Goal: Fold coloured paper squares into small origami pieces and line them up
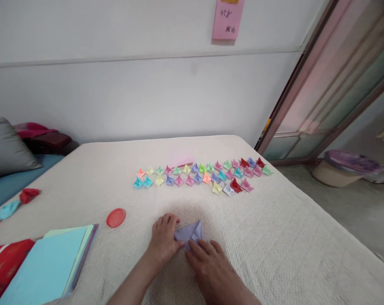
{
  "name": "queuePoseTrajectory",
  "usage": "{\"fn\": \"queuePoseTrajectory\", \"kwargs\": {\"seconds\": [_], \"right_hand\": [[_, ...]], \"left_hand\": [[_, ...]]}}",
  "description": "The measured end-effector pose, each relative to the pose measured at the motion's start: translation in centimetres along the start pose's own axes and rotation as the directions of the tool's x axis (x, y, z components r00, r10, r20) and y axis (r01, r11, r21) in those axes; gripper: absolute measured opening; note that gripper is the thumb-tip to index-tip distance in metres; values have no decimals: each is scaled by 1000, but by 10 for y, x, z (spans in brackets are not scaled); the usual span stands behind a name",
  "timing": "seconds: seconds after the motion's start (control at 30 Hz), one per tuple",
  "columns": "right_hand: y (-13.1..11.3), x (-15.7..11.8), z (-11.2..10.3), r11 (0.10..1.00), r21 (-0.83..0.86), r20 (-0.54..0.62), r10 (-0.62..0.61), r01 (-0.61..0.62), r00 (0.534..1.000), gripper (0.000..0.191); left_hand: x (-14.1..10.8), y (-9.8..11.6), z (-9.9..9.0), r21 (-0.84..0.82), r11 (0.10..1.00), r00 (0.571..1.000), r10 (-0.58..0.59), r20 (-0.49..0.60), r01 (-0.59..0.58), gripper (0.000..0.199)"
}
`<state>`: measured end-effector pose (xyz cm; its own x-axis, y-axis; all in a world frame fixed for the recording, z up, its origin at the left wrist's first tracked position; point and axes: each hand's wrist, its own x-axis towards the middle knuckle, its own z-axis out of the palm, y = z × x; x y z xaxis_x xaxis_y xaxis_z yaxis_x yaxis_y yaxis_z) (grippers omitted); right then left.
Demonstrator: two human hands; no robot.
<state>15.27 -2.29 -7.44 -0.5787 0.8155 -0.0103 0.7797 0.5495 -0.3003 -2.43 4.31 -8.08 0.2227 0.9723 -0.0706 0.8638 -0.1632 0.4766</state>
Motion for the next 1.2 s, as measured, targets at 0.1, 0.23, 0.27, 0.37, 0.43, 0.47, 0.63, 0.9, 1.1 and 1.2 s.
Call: {"fn": "queuePoseTrajectory", "kwargs": {"seconds": [0.1,0.23,0.27,0.37,0.43,0.47,0.63,0.9,1.1,1.2], "right_hand": [[1,2,-7,1000,18,13,-11,11,1000,29],[0,4,-13,999,34,17,-7,6,1000,25],[0,4,-13,999,41,18,-5,5,1000,25],[-1,3,-11,997,81,31,-3,1,1000,25],[-2,3,-7,994,110,11,11,-12,1000,33],[-3,4,-5,992,122,-13,30,-29,999,38],[-6,10,-3,963,205,-102,197,-173,975,44],[5,15,-7,883,350,-105,367,-311,924,35],[10,17,-15,707,639,-73,448,-303,891,37],[13,18,-20,587,773,-72,458,-240,886,37]], "left_hand": [[4,-4,-2,2,1000,1000,3,23,-3,38],[7,-9,-6,9,1000,999,13,49,-14,35],[7,-9,-6,10,1000,998,16,57,-16,33],[5,-7,-8,18,1000,997,20,77,-22,30],[4,-3,-8,26,999,996,16,84,-19,28],[4,-1,-7,31,999,996,10,85,-13,27],[7,9,-3,53,996,993,-71,97,66,26],[5,16,1,-65,994,989,-78,123,86,19],[0,21,-2,-362,924,982,-59,182,122,35],[-3,25,-13,-528,840,976,-9,218,126,32]]}}
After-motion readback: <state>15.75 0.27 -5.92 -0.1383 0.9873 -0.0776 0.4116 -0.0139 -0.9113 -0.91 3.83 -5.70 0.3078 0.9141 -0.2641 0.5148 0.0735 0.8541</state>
